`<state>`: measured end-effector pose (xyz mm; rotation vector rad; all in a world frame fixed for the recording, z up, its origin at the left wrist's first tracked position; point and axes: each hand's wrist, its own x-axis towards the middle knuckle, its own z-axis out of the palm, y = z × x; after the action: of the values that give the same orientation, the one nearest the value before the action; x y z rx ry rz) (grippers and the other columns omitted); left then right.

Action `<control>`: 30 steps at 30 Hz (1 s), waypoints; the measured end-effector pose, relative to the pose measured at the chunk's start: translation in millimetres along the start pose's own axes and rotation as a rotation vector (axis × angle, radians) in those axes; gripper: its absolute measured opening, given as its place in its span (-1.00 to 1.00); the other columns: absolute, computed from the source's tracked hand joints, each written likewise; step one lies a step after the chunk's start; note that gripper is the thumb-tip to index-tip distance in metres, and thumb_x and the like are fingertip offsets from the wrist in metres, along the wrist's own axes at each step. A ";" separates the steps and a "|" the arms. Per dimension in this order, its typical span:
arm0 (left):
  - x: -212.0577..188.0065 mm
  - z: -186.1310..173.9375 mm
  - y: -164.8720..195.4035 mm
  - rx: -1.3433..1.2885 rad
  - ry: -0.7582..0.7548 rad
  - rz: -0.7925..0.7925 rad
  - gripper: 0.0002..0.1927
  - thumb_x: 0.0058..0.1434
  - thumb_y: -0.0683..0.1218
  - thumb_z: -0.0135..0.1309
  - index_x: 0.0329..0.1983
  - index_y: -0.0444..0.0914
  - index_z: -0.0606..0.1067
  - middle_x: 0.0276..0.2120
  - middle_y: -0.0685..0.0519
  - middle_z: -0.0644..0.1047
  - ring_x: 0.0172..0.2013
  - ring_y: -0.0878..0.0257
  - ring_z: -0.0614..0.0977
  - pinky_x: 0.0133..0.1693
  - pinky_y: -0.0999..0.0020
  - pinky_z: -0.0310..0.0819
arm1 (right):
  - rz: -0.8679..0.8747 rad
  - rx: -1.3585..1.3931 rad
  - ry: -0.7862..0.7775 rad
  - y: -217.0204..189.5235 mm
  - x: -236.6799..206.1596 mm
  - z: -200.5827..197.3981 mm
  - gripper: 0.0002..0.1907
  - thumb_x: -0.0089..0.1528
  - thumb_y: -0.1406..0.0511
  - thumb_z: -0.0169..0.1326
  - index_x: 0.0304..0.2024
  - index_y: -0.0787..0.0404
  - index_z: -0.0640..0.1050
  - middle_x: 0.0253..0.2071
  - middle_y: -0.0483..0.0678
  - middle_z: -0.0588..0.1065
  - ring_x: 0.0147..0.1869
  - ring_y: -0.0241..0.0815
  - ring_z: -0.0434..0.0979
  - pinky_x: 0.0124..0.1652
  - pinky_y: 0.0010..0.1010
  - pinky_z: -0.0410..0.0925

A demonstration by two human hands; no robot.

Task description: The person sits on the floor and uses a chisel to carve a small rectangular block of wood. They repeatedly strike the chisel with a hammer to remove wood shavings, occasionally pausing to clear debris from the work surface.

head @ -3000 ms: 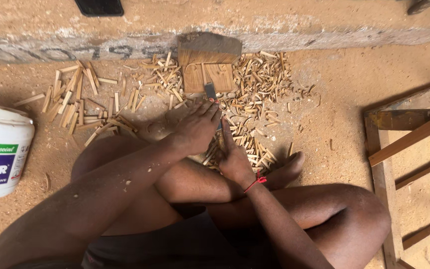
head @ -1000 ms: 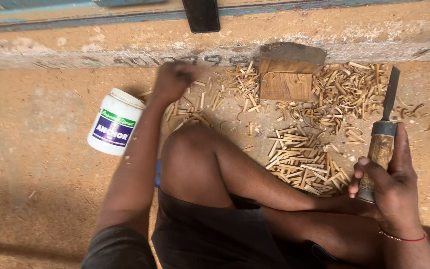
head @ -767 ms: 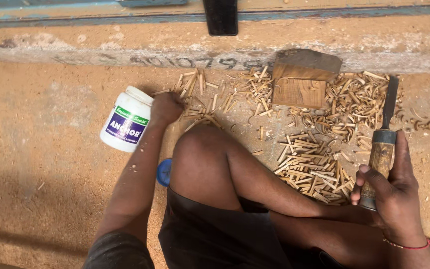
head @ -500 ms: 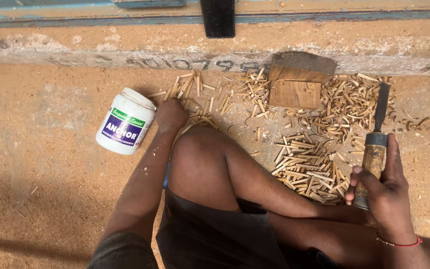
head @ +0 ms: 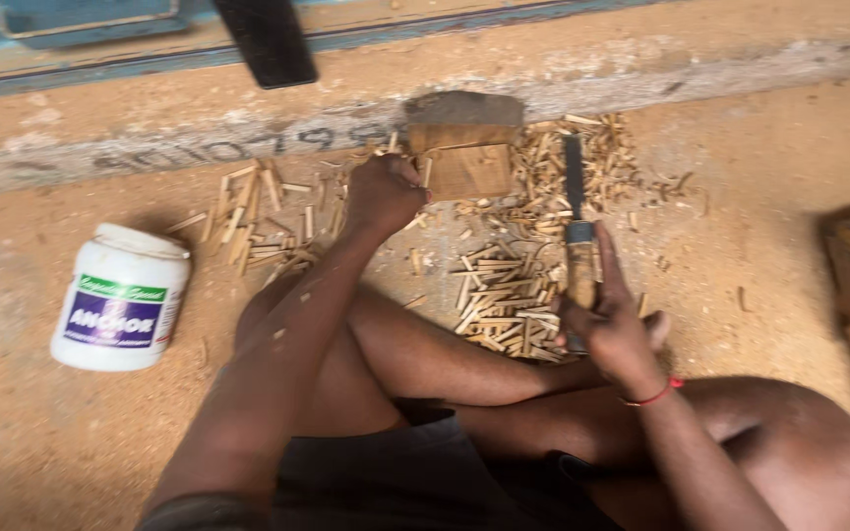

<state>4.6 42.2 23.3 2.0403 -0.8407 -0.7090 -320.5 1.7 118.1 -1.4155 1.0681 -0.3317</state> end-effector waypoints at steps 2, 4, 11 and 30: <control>19.4 39.3 13.0 0.205 0.057 0.026 -0.73 -0.11 -0.13 0.33 -0.33 -0.33 0.62 -0.39 -0.22 0.65 -0.29 -0.08 0.72 -0.19 0.12 0.61 | 0.015 -0.045 -0.003 7.0 1.0 1.4 0.07 0.18 0.50 0.05 0.60 -0.08 -0.19 -0.27 0.06 0.51 -0.54 -0.22 0.49 -0.53 -0.43 0.42; 31.3 62.5 12.9 0.284 0.090 0.013 -0.73 -0.08 -0.16 0.30 -0.29 -0.34 0.61 -0.33 -0.28 0.64 -0.23 -0.15 0.70 -0.14 0.06 0.60 | 0.025 -0.070 -0.040 14.2 3.0 -0.2 0.07 0.21 0.48 0.05 0.59 -0.09 -0.23 -0.25 0.12 0.50 -0.54 -0.20 0.52 -0.52 -0.41 0.46; 49.0 84.8 6.8 0.160 0.051 -0.089 -0.64 0.01 -0.02 0.38 -0.25 -0.35 0.60 -0.27 -0.27 0.65 -0.19 -0.10 0.72 -0.11 0.09 0.59 | 0.010 -0.079 -0.189 28.3 12.7 9.4 0.04 0.25 0.45 -0.01 0.54 -0.09 -0.34 0.30 0.19 0.31 -0.55 -0.22 0.50 -0.56 -0.38 0.47; 38.8 59.1 24.1 0.241 -0.038 0.074 -0.71 0.16 -0.01 0.28 -0.18 -0.31 0.61 -0.21 -0.20 0.63 -0.15 -0.10 0.68 -0.09 0.01 0.54 | 0.187 -0.489 -0.184 21.0 27.8 85.7 -0.01 0.27 0.42 -0.07 0.57 -0.17 -0.28 -0.51 0.16 0.59 -0.58 -0.06 0.57 -0.35 -0.20 0.56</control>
<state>-21.2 -25.5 5.2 2.2006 -1.0616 -0.6323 -249.6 39.0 71.9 -1.7197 1.1637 0.2088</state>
